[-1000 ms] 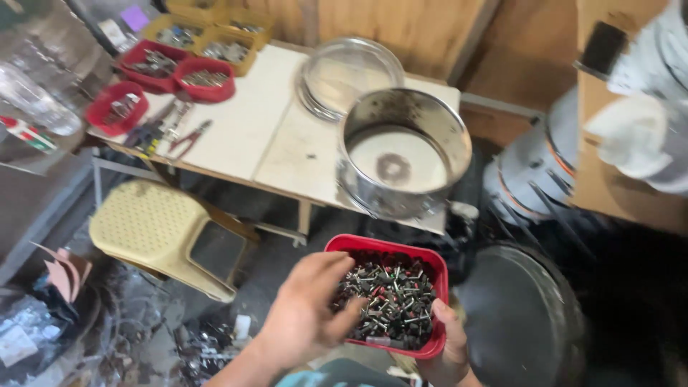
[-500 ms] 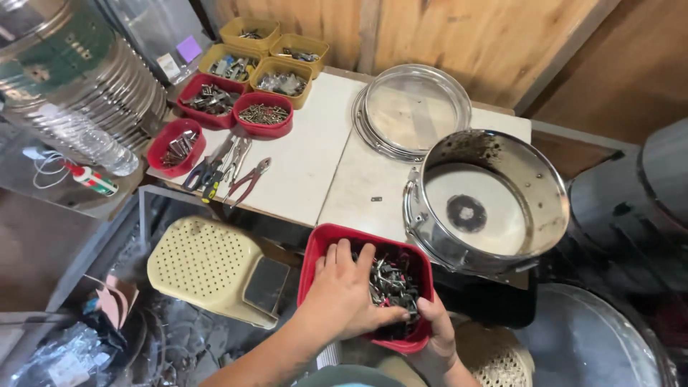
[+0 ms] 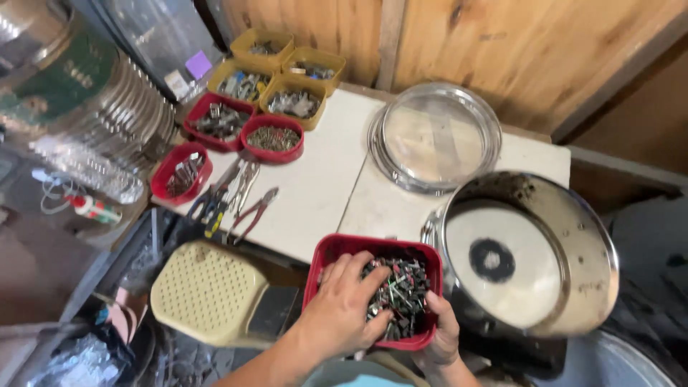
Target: The person sorts small metal hardware from a cardboard box into red plastic containers on a table. They then move to a shelf to retrieve and inspect additional containers filled with screws and bolts, placing them back on the shelf. Finally, they return to the table to sort through a red container of mixed hardware.
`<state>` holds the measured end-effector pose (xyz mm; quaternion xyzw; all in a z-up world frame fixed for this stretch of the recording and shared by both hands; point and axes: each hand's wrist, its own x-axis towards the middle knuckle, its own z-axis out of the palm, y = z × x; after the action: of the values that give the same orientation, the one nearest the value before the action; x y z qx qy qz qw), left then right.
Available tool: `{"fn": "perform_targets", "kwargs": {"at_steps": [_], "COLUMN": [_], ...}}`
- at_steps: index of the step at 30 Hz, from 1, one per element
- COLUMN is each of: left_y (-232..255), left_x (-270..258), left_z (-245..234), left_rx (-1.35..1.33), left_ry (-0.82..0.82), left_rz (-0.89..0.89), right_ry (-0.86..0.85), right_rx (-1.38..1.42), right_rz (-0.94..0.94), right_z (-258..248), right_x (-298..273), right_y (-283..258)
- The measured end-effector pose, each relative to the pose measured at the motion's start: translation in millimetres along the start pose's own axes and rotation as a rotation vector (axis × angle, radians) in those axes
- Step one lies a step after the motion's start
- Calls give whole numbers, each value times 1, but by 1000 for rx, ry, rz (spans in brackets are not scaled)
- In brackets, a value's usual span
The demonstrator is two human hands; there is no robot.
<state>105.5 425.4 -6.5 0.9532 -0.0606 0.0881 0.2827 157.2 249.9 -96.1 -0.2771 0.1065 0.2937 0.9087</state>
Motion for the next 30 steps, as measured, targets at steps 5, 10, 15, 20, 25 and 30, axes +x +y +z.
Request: {"fn": "perform_targets", "kwargs": {"at_steps": [5,10,15,20,25,30], "left_y": [-10,-7,-1,-10,-27,-58], "left_x": [38,59,71,75,84,89], "left_z": [0,-2,-12,-15,-31,-39], "left_rx": [-13,208,309,298,357,317], "left_ry": [11,117,191,204,293,317], "left_rz": [42,35,58,82,74,110], "right_ry": [-97,34,103,84,148,242], "right_rx": [53,-19,23,16,-7,-1], "right_rz": [6,-9,-3,-18,-93,-94], "right_z": [12,-5,-2,-12,-8,9], "right_x": [35,62,72,84,96,105], "right_y": [-26,-37,-47,-49,-43,-31]}}
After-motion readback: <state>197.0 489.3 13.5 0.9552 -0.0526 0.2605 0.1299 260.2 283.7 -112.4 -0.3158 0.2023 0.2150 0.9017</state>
